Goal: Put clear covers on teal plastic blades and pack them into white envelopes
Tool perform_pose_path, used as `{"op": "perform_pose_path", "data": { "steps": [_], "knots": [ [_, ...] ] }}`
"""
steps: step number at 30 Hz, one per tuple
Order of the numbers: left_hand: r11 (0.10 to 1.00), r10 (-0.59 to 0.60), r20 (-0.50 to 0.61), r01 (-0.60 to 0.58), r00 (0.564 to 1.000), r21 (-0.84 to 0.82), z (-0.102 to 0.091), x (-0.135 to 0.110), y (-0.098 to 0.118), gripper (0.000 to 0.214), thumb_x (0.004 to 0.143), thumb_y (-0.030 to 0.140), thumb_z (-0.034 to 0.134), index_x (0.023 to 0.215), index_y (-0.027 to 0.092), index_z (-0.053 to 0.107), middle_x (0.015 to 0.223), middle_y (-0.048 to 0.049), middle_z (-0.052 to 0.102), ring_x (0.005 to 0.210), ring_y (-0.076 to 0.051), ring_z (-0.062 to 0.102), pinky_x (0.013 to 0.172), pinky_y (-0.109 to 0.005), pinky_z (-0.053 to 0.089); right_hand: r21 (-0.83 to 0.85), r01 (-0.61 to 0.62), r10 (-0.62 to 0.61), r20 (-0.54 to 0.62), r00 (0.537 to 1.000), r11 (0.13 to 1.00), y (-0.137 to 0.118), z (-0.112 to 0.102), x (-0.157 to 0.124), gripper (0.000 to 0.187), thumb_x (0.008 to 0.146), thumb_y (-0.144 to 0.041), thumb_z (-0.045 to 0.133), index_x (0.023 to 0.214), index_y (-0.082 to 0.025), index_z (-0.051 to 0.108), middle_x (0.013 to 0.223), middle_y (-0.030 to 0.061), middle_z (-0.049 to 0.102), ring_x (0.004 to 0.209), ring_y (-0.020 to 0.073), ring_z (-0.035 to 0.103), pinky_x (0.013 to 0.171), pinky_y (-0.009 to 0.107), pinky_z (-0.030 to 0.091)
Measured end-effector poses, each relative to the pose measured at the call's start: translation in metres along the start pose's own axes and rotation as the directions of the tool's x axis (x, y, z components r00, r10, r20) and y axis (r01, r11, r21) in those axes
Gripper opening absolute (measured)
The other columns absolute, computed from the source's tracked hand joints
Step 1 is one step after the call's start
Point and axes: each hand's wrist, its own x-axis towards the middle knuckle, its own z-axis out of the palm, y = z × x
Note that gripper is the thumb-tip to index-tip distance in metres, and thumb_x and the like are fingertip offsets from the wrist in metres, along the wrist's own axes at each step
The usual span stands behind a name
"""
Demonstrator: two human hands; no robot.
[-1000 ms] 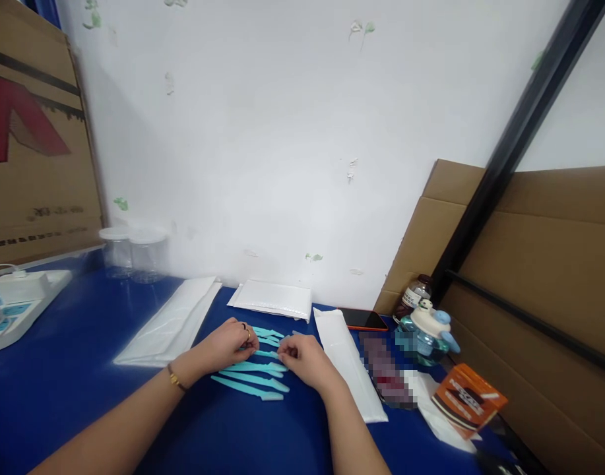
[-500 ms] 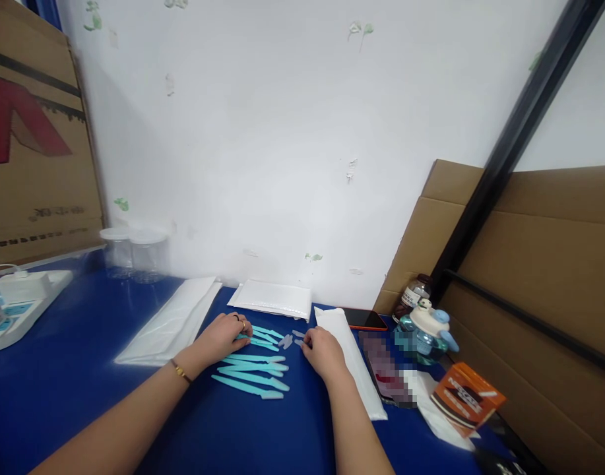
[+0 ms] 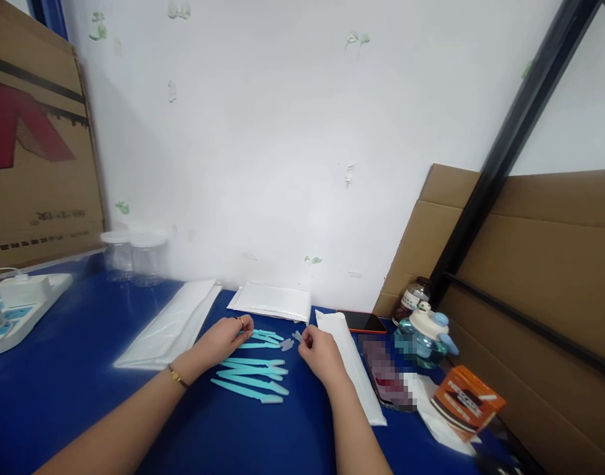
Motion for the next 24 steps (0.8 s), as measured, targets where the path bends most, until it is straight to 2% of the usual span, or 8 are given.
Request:
{"op": "perform_pose_path", "data": {
  "steps": [3, 5, 17, 24],
  "knots": [
    [0.997, -0.008, 0.029, 0.010, 1.000, -0.072, 0.001, 0.000, 0.001, 0.021, 0.090, 0.034, 0.034, 0.089, 0.021, 0.050, 0.073, 0.0002, 0.059, 0.065, -0.014, 0.053, 0.059, -0.023, 0.035, 0.184, 0.042, -0.041, -0.009, 0.999, 0.982, -0.009, -0.001, -0.001, 0.011, 0.077, -0.026, 0.049, 0.074, -0.019, 0.057, 0.063, -0.0005, 0.058, 0.057, 0.0126, 0.050, 0.054, 0.021, 0.038],
    [0.995, 0.012, 0.029, -0.009, 1.000, -0.098, 0.003, 0.000, 0.001, 0.020, 0.089, 0.033, 0.034, 0.087, 0.021, 0.050, 0.074, 0.0004, 0.058, 0.066, -0.014, 0.053, 0.060, -0.023, 0.035, 0.237, 0.069, -0.071, 0.003, 0.997, 0.969, -0.015, -0.001, -0.002, 0.015, 0.079, -0.029, 0.049, 0.075, -0.018, 0.058, 0.064, 0.0001, 0.059, 0.059, 0.0125, 0.050, 0.054, 0.020, 0.038],
    [0.988, 0.052, 0.047, -0.045, 0.998, -0.147, 0.003, -0.001, 0.004, 0.013, 0.085, 0.027, 0.038, 0.084, 0.021, 0.050, 0.075, 0.0009, 0.058, 0.067, -0.013, 0.051, 0.060, -0.021, 0.034, 0.233, 0.133, -0.149, 0.055, 0.987, 0.963, -0.030, -0.002, -0.005, 0.013, 0.077, -0.021, 0.049, 0.077, -0.018, 0.062, 0.068, -0.0005, 0.058, 0.062, 0.0123, 0.052, 0.056, 0.021, 0.038],
    [0.987, 0.077, 0.080, -0.064, 0.994, -0.149, 0.005, -0.003, 0.011, 0.016, 0.084, 0.030, 0.041, 0.084, 0.021, 0.055, 0.075, 0.0014, 0.060, 0.065, -0.013, 0.051, 0.059, -0.021, 0.034, 0.237, 0.167, -0.197, 0.110, 0.974, 0.957, -0.031, 0.007, -0.007, 0.017, 0.080, -0.026, 0.051, 0.084, -0.019, 0.066, 0.073, 0.0010, 0.063, 0.065, 0.0137, 0.055, 0.059, 0.023, 0.040]
  ]
}}
